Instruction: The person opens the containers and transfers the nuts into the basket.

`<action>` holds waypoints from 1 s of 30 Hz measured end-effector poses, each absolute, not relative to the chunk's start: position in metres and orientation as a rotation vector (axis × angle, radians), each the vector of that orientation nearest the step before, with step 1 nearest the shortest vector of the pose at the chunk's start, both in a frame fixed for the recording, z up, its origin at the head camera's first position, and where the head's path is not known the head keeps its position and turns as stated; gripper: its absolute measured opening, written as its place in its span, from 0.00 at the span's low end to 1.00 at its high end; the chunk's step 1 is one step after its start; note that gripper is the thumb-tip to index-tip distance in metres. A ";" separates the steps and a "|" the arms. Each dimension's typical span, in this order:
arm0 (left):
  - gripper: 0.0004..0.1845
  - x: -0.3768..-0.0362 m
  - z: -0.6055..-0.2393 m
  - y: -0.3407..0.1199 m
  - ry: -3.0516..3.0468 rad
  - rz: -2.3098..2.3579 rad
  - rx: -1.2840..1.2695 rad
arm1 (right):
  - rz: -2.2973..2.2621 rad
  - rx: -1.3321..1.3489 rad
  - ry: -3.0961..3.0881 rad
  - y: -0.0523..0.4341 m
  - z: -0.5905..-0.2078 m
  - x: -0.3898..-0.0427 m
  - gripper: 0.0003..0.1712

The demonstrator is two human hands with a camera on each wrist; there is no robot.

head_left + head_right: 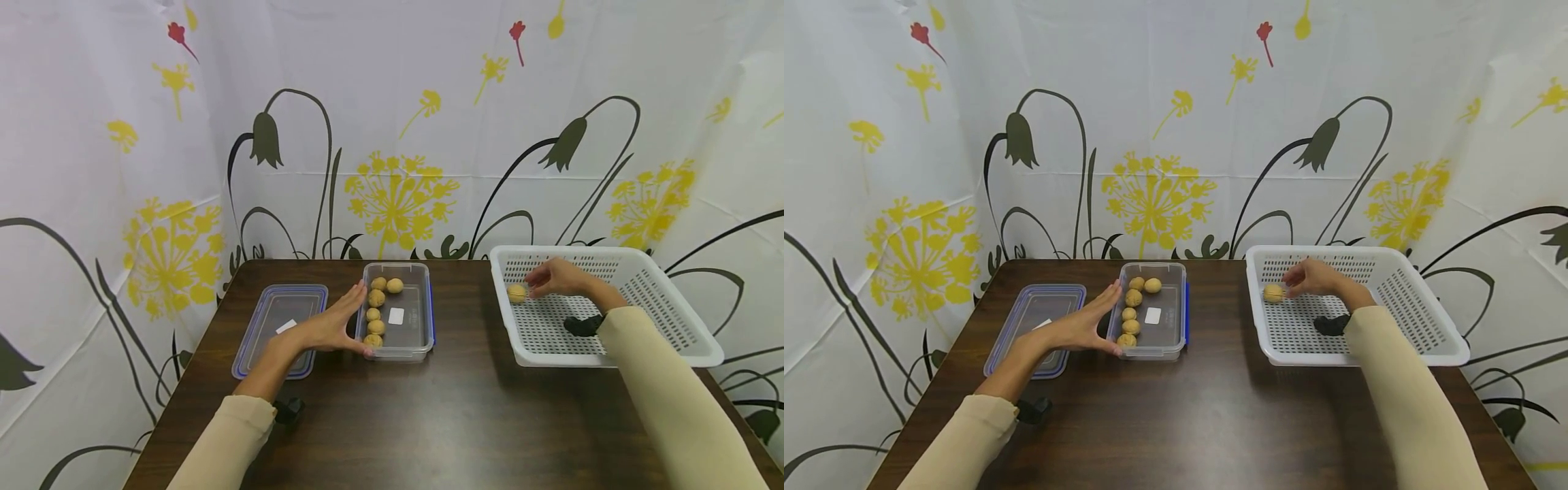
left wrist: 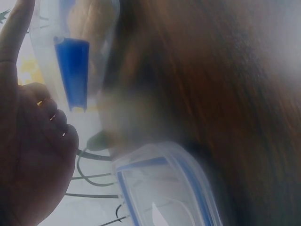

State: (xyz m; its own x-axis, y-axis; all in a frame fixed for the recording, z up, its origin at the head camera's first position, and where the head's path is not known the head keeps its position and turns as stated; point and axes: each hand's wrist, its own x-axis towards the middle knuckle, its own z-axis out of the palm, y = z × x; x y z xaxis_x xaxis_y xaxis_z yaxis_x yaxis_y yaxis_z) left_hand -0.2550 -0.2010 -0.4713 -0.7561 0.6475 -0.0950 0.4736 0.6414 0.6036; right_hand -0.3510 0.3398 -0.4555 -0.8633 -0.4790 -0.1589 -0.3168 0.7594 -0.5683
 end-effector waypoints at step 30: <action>0.72 -0.256 -0.472 -0.200 2.561 0.810 0.916 | -0.860 -0.860 2.696 0.290 -0.366 -0.329 0.23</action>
State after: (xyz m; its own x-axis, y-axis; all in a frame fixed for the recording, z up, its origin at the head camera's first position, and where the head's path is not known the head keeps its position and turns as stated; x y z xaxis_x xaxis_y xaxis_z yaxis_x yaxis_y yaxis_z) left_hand -0.2563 -0.2004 -0.4722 -0.7505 0.6547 -0.0900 0.4840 0.6373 0.5997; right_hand -0.3291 0.2898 -0.3659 -0.8156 -0.5787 0.0007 -0.4721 0.6648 -0.5790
